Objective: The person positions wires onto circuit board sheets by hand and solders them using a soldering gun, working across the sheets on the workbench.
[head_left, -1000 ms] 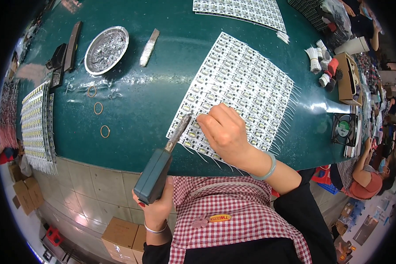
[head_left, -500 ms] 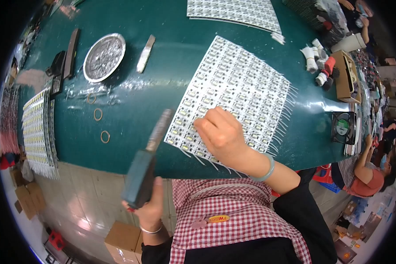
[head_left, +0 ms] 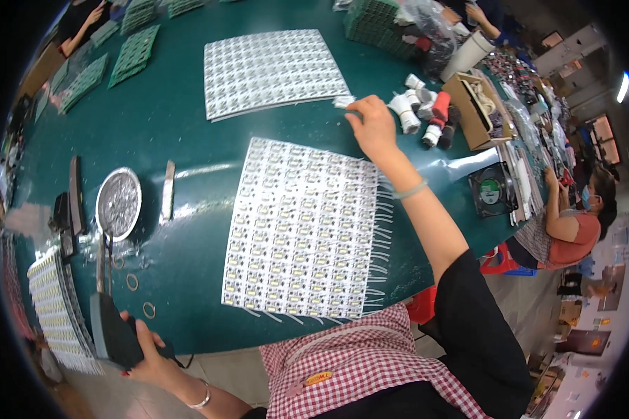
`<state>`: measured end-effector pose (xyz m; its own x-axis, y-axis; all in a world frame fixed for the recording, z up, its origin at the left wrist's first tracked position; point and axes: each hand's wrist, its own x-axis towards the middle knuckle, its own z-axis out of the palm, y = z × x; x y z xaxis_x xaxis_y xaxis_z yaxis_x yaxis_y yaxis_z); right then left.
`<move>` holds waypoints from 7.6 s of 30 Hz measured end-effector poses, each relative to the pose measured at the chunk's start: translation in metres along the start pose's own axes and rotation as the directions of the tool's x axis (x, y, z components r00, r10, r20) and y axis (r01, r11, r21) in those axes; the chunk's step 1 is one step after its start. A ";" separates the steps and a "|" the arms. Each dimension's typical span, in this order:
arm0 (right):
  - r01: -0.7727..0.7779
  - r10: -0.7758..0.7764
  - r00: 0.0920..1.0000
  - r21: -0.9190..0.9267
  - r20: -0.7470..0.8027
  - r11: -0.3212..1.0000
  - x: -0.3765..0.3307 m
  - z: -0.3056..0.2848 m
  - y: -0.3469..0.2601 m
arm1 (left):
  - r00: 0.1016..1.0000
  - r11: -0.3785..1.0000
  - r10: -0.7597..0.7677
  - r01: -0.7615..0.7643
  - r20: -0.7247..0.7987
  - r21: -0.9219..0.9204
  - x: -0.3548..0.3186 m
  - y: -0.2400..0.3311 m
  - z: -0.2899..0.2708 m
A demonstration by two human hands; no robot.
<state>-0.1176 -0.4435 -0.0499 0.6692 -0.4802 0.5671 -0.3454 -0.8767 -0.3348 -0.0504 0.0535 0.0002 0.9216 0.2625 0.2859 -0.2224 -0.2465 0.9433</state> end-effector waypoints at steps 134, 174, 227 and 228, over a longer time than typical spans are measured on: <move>0.236 -0.407 0.882 0.525 0.237 0.817 -0.152 -0.026 -0.208 | 0.850 0.930 -0.337 0.233 0.405 0.286 -0.142 0.011 -0.045; 0.202 -0.345 0.917 0.510 0.201 0.836 -0.166 -0.037 -0.226 | 0.849 0.966 -0.256 0.213 0.463 0.144 -0.145 -0.004 -0.059; 0.346 -0.415 0.902 0.378 0.117 0.859 -0.199 0.036 -0.232 | 0.370 0.765 0.301 0.457 0.879 -0.454 -0.115 -0.098 0.180; 0.340 -0.393 0.914 0.338 0.099 0.878 -0.199 0.037 -0.229 | 0.330 0.739 0.366 0.465 0.870 -0.487 -0.117 -0.092 0.192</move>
<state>-0.1478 -0.1460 -0.1137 0.8128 -0.0920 0.5753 0.1469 -0.9232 -0.3551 -0.0767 -0.1341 -0.1525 0.4999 -0.8152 0.2927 0.1090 0.3944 0.9124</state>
